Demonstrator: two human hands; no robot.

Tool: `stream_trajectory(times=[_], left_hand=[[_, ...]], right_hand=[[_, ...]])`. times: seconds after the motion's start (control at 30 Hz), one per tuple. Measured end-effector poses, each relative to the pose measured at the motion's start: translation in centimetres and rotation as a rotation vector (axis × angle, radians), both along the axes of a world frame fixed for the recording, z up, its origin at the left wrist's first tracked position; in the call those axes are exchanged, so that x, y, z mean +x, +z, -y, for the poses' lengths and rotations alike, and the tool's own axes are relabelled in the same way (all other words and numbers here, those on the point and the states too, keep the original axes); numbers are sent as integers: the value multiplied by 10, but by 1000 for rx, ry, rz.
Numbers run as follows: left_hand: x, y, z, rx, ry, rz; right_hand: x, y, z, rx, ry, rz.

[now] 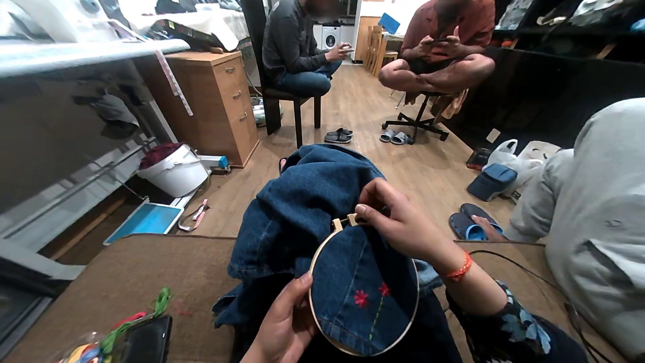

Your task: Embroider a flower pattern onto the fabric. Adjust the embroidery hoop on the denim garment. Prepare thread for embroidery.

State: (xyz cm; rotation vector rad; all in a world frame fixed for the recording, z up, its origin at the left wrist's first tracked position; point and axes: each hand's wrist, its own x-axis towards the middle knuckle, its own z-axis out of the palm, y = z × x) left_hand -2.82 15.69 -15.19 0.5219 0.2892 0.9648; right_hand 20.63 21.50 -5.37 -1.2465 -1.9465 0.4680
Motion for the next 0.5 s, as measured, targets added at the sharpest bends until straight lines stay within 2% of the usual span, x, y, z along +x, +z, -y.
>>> stream_trajectory(times=[0.1, 0.33, 0.5], left_hand=[[1, 1, 1, -20, 18, -23], [0, 0, 0, -15, -5, 21], [1, -1, 3, 46, -16, 2]], right_hand=[[-3, 0, 1, 35, -29, 105], [2, -1, -2, -120, 75, -168], [4, -1, -2, -108, 65, -172]])
